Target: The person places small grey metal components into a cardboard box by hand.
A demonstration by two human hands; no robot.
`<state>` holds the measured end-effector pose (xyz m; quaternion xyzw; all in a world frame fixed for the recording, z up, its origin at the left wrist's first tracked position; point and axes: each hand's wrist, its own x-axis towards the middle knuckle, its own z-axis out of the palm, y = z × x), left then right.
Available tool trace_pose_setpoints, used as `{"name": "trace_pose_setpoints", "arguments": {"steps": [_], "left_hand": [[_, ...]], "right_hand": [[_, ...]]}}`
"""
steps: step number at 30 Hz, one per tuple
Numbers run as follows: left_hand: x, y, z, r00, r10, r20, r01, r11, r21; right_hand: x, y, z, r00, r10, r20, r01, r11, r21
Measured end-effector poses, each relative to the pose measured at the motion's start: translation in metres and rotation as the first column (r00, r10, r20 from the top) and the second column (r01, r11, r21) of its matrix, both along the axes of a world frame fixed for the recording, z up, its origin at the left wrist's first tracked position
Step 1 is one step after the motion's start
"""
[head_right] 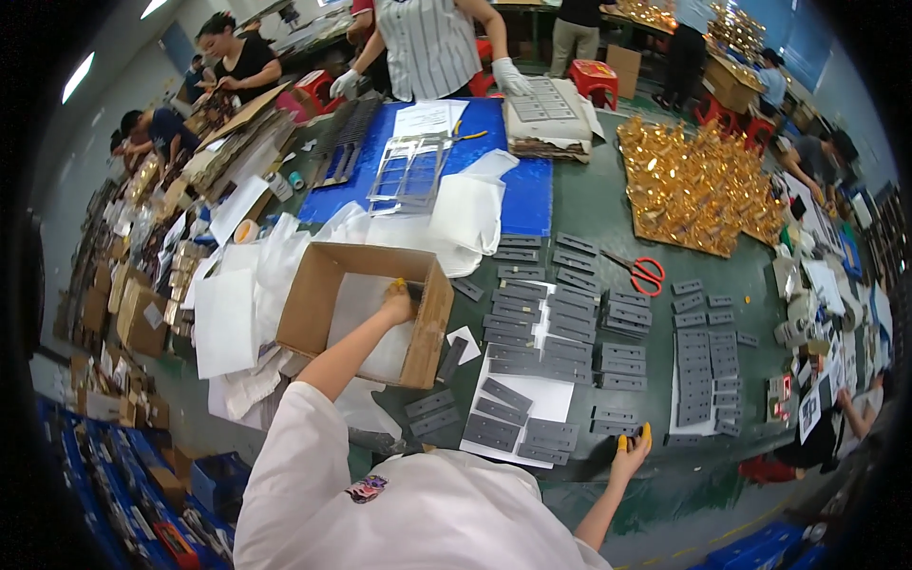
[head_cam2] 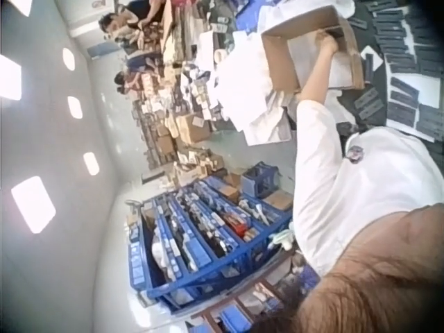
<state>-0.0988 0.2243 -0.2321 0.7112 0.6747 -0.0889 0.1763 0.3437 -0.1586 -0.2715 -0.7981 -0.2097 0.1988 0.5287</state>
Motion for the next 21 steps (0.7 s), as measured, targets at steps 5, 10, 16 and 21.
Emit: {"name": "trace_pose_setpoints", "arguments": {"steps": [5,10,16,21], "left_hand": [[-0.005,-0.008,0.011,0.996,0.072,0.048,-0.081,0.972,0.223],[-0.011,-0.015,0.043,0.980,-0.197,-0.009,0.192,0.940,0.283],[-0.021,-0.010,0.053,0.900,-0.433,-0.054,0.434,0.874,0.221],[-0.039,-0.015,0.120,0.911,-0.387,-0.140,0.402,0.910,0.097]], "right_hand": [[-0.005,0.009,0.000,0.991,0.048,0.129,-0.040,0.997,-0.064],[-0.015,0.011,0.020,0.981,-0.141,0.131,0.158,0.979,-0.131],[-0.014,0.008,0.017,0.964,-0.183,0.195,0.166,0.981,0.102],[-0.029,0.028,0.067,0.947,-0.200,0.252,0.170,0.976,0.136]]}}
